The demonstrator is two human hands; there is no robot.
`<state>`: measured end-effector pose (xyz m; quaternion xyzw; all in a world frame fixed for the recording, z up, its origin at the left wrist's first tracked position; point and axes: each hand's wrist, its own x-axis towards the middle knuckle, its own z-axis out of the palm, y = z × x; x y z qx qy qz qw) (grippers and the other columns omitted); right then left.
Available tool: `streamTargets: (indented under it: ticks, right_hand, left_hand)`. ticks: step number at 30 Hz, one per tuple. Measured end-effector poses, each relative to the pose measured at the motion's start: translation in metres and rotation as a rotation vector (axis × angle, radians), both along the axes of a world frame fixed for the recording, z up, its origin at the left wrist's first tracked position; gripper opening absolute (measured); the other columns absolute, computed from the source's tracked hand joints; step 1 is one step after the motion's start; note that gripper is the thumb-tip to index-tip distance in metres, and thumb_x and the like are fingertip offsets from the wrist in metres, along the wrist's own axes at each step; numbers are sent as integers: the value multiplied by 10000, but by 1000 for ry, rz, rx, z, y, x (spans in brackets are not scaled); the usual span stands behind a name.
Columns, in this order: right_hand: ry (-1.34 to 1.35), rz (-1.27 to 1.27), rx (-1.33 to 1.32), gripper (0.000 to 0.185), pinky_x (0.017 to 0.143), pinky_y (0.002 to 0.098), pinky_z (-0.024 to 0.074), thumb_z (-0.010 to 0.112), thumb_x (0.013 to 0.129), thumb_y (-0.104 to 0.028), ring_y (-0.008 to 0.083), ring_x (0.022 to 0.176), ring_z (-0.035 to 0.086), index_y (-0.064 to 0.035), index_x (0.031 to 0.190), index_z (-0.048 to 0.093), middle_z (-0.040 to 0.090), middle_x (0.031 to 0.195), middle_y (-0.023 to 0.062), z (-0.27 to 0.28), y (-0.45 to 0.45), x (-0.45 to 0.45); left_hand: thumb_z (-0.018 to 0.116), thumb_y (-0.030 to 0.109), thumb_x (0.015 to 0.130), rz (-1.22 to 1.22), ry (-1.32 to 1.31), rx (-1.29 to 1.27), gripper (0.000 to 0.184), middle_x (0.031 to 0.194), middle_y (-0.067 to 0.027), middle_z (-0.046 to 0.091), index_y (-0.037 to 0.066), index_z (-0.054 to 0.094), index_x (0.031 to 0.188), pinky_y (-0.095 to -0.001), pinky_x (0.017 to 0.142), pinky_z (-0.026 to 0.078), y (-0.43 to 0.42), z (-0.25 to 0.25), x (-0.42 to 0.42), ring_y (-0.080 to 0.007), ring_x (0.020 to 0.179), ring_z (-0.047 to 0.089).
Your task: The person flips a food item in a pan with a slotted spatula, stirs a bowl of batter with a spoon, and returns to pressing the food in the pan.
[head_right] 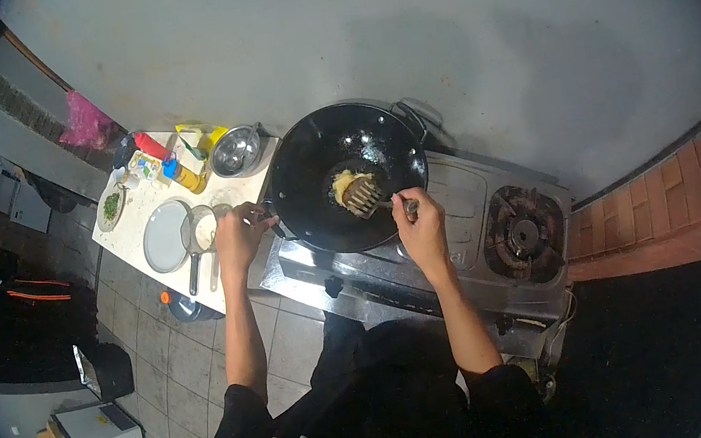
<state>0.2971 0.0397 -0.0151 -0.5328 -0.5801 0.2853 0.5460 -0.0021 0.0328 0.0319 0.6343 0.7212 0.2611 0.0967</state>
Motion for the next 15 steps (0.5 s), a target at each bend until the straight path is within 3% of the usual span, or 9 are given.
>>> streamTargets:
  ticks: [15]
  right_hand:
    - [32, 27, -41, 117, 511, 268, 400, 620, 928, -92, 96, 554, 528, 19, 896, 605, 596, 654, 71, -3, -3, 2]
  left_hand:
    - [827, 219, 677, -13, 2, 26, 265, 672, -70, 636, 69, 694, 851, -381, 577, 450, 0, 0, 0, -260, 616, 616]
